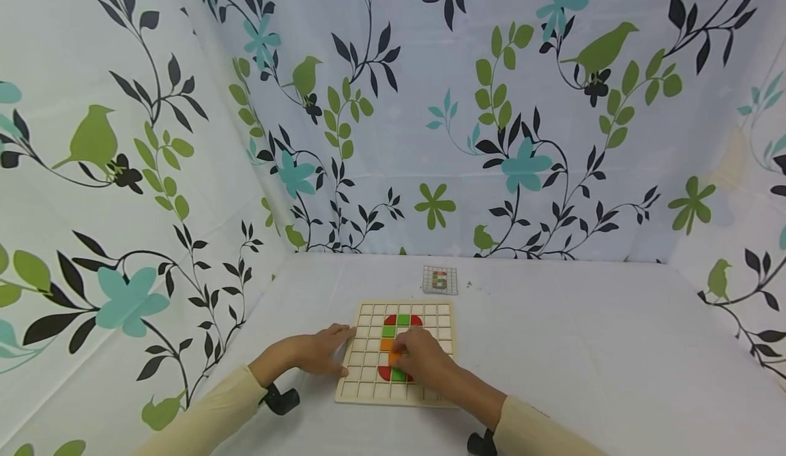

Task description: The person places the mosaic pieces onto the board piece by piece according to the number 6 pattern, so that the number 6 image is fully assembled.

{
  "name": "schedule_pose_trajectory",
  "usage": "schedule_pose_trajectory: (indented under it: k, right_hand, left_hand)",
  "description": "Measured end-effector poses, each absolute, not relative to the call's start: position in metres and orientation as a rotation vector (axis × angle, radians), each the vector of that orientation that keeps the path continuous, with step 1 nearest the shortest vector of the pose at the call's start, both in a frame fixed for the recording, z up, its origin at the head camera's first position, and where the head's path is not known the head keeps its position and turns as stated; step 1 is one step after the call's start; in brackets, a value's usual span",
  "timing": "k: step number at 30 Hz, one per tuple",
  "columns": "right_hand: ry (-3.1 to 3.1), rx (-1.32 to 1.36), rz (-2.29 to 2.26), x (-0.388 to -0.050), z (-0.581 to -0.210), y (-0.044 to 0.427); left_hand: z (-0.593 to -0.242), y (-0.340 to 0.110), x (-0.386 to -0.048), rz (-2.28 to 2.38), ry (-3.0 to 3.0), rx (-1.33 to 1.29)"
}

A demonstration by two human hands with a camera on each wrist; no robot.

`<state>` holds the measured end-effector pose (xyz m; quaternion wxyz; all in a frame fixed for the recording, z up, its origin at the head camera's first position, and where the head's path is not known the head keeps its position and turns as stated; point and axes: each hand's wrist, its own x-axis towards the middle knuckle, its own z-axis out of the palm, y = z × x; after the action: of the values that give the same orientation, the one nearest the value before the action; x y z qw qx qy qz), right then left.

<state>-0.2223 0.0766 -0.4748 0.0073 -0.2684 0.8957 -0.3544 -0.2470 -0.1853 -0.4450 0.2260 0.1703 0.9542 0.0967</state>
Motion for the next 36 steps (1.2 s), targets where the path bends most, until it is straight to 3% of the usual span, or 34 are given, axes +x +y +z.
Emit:
schedule_pose_trajectory:
  k: [36]
  right_hand:
    - [2.680, -0.870, -1.073, -0.240, -0.472, 0.062]
  left_hand:
    - [-0.446, -0.186, -0.248, 0.261, 2.632, 0.488]
